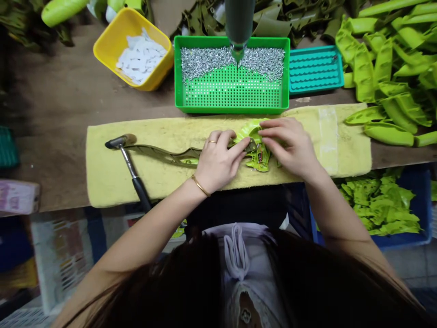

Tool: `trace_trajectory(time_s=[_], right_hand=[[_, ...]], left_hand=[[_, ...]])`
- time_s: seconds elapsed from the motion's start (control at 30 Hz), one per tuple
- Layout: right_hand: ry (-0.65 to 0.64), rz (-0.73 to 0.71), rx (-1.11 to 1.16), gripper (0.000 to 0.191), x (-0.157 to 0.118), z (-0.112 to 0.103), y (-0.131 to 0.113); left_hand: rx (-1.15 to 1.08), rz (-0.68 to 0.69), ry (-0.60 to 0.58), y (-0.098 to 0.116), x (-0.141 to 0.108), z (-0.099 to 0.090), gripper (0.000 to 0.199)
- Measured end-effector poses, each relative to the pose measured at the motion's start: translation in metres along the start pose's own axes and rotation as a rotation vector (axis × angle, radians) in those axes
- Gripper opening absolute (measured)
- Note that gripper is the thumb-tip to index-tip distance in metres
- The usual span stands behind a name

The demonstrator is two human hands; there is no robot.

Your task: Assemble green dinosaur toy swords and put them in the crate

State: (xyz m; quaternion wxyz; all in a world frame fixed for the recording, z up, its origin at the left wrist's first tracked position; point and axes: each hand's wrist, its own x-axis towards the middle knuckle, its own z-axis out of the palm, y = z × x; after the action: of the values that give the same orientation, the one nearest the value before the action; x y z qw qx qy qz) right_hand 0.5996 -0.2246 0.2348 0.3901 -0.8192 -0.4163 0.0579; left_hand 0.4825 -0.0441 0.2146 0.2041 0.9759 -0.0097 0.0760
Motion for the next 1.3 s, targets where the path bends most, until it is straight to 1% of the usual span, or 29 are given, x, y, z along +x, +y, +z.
trace_trajectory(time_s=[0.07,0.1,0.13,0.17,0.2,0.23,0.3,0.33,0.37,0.4,0.47,0.5,0.53,0.6,0.67,0.7,0.73,0.77,0.83,0.9,0.93,0.97,1.0,1.03,1.07,1.13,1.2,1.27,1.3], right_hand=[[-0.098,-0.045,-0.081,0.017,0.007,0.004,0.006],[-0.121,-0.052,-0.106,0.017,0.008,0.006,0.008],[-0.130,-0.052,-0.120,0.018,0.007,0.009,0.010],[-0.123,-0.046,-0.126,0.019,0.006,0.011,0.011],[-0.107,-0.039,-0.123,0.019,0.005,0.012,0.012],[-0.089,-0.035,-0.114,0.019,0.003,0.013,0.013],[-0.050,-0.039,-0.084,0.018,0.000,0.014,0.015],[-0.030,-0.045,-0.068,0.018,-0.002,0.014,0.016],[-0.015,-0.051,-0.055,0.017,-0.002,0.014,0.016],[-0.002,-0.054,-0.047,0.017,-0.003,0.014,0.017],[0.010,-0.055,-0.049,0.017,-0.004,0.015,0.018],[0.012,-0.055,-0.056,0.016,-0.004,0.015,0.018],[0.013,-0.059,-0.066,0.016,-0.004,0.016,0.018],[0.023,-0.072,-0.085,0.016,-0.005,0.016,0.018],[0.036,-0.085,-0.091,0.016,-0.006,0.017,0.018],[0.039,-0.088,-0.088,0.017,-0.006,0.018,0.018],[0.043,-0.088,-0.082,0.017,-0.006,0.018,0.018],[0.042,-0.087,-0.077,0.017,-0.006,0.018,0.018],[0.031,-0.085,-0.089,0.017,-0.006,0.018,0.017],[0.009,-0.087,-0.126,0.017,-0.006,0.019,0.016],[-0.002,-0.090,-0.145,0.017,-0.006,0.019,0.016],[-0.011,-0.092,-0.158,0.017,-0.005,0.020,0.016],[-0.016,-0.093,-0.167,0.017,-0.004,0.020,0.016],[-0.020,-0.096,-0.170,0.017,-0.004,0.021,0.017],[-0.022,-0.099,-0.173,0.018,-0.003,0.020,0.017],[-0.023,-0.119,-0.180,0.018,-0.003,0.018,0.018],[0.013,-0.167,-0.185,0.018,-0.006,0.015,0.016],[0.087,-0.238,-0.161,0.021,-0.015,0.013,0.010],[0.111,-0.267,-0.144,0.027,-0.021,0.013,0.006]], left_hand=[[0.003,0.022,-0.006,-0.002,0.002,-0.001,0.035],[0.006,0.037,0.004,-0.003,0.001,-0.002,0.034],[0.007,0.045,0.038,-0.004,-0.002,-0.003,0.032],[0.008,0.030,0.108,-0.006,-0.008,-0.004,0.029],[0.004,-0.023,0.225,-0.008,-0.016,-0.006,0.027],[-0.014,-0.118,0.388,-0.012,-0.026,-0.009,0.025],[-0.162,-0.410,0.744,-0.021,-0.046,-0.015,0.028],[-0.315,-0.575,0.856,-0.026,-0.054,-0.018,0.032],[-0.520,-0.727,0.878,-0.030,-0.059,-0.022,0.037],[-0.750,-0.847,0.816,-0.033,-0.062,-0.025,0.040],[-1.143,-0.973,0.593,-0.037,-0.060,-0.030,0.041],[-1.265,-0.997,0.525,-0.037,-0.055,-0.030,0.038],[-1.339,-1.006,0.513,-0.036,-0.050,-0.030,0.035],[-1.397,-1.012,0.609,-0.034,-0.039,-0.025,0.028],[-1.398,-0.992,0.703,-0.035,-0.033,-0.021,0.027],[-1.376,-0.972,0.722,-0.037,-0.033,-0.020,0.027],[-1.336,-0.952,0.702,-0.040,-0.036,-0.021,0.028],[-1.262,-0.935,0.647,-0.043,-0.041,-0.023,0.030],[-0.945,-0.918,0.545,-0.051,-0.052,-0.032,0.036],[-0.500,-0.854,0.543,-0.052,-0.060,-0.040,0.040],[-0.308,-0.767,0.557,-0.049,-0.061,-0.042,0.037],[-0.175,-0.644,0.553,-0.043,-0.059,-0.041,0.030],[-0.102,-0.493,0.503,-0.034,-0.054,-0.038,0.020],[-0.068,-0.329,0.421,-0.025,-0.047,-0.033,0.016],[-0.046,-0.186,0.340,-0.015,-0.038,-0.026,0.019],[-0.015,-0.002,0.259,0.000,-0.020,-0.013,0.019],[-0.015,0.064,0.261,0.008,-0.007,-0.006,0.015],[-0.048,0.069,0.283,0.011,-0.001,-0.007,0.013],[-0.073,0.063,0.283,0.012,0.001,-0.009,0.012]])
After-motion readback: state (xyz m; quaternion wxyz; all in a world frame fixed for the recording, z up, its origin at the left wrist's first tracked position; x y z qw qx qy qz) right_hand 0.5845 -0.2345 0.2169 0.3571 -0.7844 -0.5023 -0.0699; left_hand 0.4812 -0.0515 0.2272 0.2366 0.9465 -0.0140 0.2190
